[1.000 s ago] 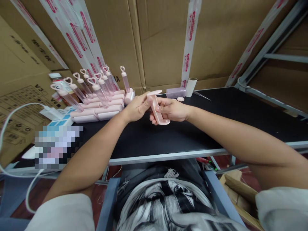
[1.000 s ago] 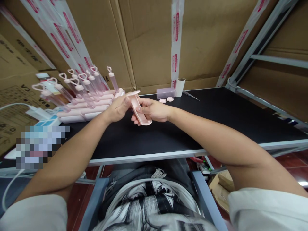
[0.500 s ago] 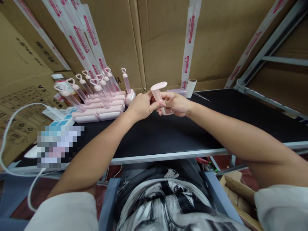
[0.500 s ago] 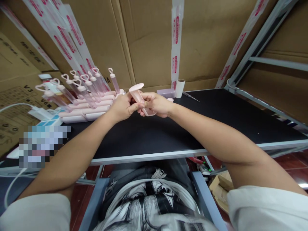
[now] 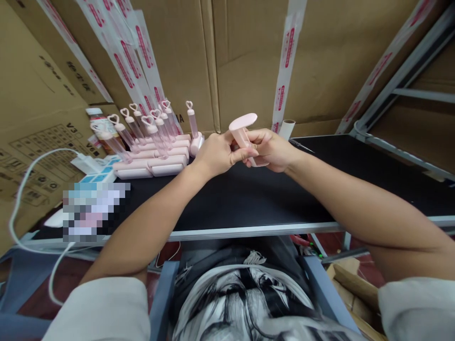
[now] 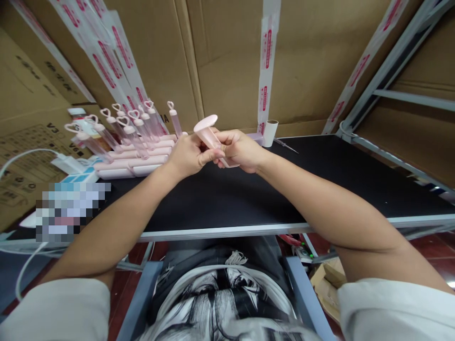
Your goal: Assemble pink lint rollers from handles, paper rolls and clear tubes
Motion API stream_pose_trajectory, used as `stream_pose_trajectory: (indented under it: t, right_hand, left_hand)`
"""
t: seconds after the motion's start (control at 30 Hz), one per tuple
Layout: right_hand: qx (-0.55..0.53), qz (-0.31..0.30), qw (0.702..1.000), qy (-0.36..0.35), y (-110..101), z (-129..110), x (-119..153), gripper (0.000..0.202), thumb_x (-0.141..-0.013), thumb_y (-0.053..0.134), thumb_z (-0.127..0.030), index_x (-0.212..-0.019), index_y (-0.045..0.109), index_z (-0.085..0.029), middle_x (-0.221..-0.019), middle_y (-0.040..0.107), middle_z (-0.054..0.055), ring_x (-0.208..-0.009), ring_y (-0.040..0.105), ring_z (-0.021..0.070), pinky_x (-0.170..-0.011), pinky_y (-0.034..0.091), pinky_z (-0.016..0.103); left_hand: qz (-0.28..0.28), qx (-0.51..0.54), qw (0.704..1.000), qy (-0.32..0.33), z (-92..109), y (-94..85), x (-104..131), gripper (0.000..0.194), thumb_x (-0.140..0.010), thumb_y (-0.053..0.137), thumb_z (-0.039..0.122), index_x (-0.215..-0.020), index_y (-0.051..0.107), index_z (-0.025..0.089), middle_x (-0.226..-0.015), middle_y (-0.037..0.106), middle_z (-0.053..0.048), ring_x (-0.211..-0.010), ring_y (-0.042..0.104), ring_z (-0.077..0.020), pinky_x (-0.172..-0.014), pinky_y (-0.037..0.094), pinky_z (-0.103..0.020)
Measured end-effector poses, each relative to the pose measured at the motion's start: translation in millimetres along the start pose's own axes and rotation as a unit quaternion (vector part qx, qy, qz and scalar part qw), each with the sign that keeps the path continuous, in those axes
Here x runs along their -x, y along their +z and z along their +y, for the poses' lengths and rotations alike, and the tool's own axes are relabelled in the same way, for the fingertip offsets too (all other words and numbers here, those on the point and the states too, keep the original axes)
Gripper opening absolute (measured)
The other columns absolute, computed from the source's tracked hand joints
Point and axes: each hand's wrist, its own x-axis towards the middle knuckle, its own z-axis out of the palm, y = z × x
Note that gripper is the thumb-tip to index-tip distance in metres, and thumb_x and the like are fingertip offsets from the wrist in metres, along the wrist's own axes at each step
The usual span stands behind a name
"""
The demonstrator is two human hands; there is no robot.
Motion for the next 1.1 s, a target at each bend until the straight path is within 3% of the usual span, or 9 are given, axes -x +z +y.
stream_pose_trajectory:
  t: [0.1, 0.23, 0.33, 0.43, 0.5, 0.7, 1.0, 1.1]
  right_hand:
    - [0.005, 0.085, 0.995, -0.057, -9, -11, 3, 0.036, -0.085, 0.09, -0.051, -0.096, 0.072, -0.022, -0.071, 0.069, -0.001, -0.057, 0.061, 0.0125, -0.053, 0.049, 0.026]
    - [0.029, 0.199, 0.975, -0.096, -33, -22, 2, 0.025, -0.094, 0.081, -0.045, -0.102, 0.066, -0.026, -0.081, 0.073, 0.001, -0.065, 0.064, 0.0163, -0.061, 0.054, 0.031]
    - [0.217, 0.232, 0.946, -0.07, -63, -12, -5, 0.026, -0.099, 0.073, -0.047, -0.09, 0.063, -0.024, -0.081, 0.073, 0.003, -0.066, 0.061, 0.017, -0.062, 0.048, 0.032]
    - [0.479, 0.155, 0.864, 0.014, -93, 10, -12, 0.025, -0.099, 0.068, -0.036, -0.081, 0.064, -0.021, -0.074, 0.067, 0.003, -0.068, 0.056, 0.0174, -0.066, 0.039, 0.032]
    - [0.538, 0.093, 0.835, 0.071, -106, 24, -14, 0.023, -0.101, 0.062, -0.032, -0.08, 0.06, -0.021, -0.074, 0.063, 0.002, -0.071, 0.055, 0.0179, -0.068, 0.037, 0.032]
    - [0.556, -0.031, 0.817, 0.151, -112, 41, -17, 0.026, -0.103, 0.053, -0.035, -0.081, 0.057, -0.021, -0.078, 0.06, 0.003, -0.075, 0.054, 0.0191, -0.072, 0.036, 0.032]
    - [0.565, -0.071, 0.802, 0.179, -111, 32, -14, 0.027, -0.102, 0.057, -0.038, -0.079, 0.055, -0.022, -0.075, 0.06, 0.003, -0.07, 0.053, 0.0182, -0.069, 0.035, 0.032]
    - [0.583, -0.04, 0.795, 0.165, -113, 25, -14, 0.023, -0.102, 0.056, -0.037, -0.087, 0.063, -0.021, -0.083, 0.068, 0.005, -0.075, 0.059, 0.0204, -0.07, 0.039, 0.033]
  left_hand:
    - [0.041, -0.078, 0.995, -0.039, -13, -10.4, 0, 0.073, -0.086, 0.063, 0.09, -0.1, 0.08, 0.02, -0.072, 0.074, -0.005, -0.069, 0.069, -0.0216, -0.066, 0.045, -0.031]
    - [0.114, -0.033, 0.993, -0.02, -13, -10.5, 0, 0.072, -0.098, 0.049, 0.086, -0.085, 0.074, 0.019, -0.069, 0.068, -0.003, -0.066, 0.061, -0.0164, -0.066, 0.042, -0.031]
    - [0.086, -0.01, 0.996, -0.005, -4, -0.9, 2, 0.067, -0.102, 0.049, 0.079, -0.079, 0.069, 0.019, -0.065, 0.063, -0.001, -0.064, 0.058, -0.0154, -0.065, 0.039, -0.031]
    - [0.045, -0.003, 0.999, -0.015, -4, 4.8, 8, 0.063, -0.1, 0.053, 0.076, -0.078, 0.068, 0.019, -0.063, 0.061, 0.0, -0.062, 0.055, -0.0151, -0.064, 0.037, -0.031]
    - [0.036, -0.002, 0.999, -0.026, -9, 5.1, 11, 0.062, -0.099, 0.054, 0.076, -0.077, 0.068, 0.019, -0.063, 0.061, 0.0, -0.061, 0.054, -0.015, -0.064, 0.037, -0.031]
    - [0.02, 0.003, 0.999, -0.037, -17, 3.7, 11, 0.062, -0.098, 0.056, 0.076, -0.077, 0.069, 0.019, -0.062, 0.062, 0.0, -0.06, 0.053, -0.0148, -0.063, 0.038, -0.032]
    - [0.013, 0.008, 0.999, -0.046, -18, 4.2, 12, 0.064, -0.095, 0.056, 0.079, -0.076, 0.069, 0.019, -0.062, 0.061, 0.0, -0.059, 0.051, -0.0145, -0.062, 0.036, -0.032]
    - [0.016, 0.011, 0.999, -0.049, -18, 3.9, 12, 0.065, -0.095, 0.056, 0.08, -0.077, 0.07, 0.019, -0.062, 0.061, 0.0, -0.06, 0.051, -0.0143, -0.063, 0.037, -0.031]
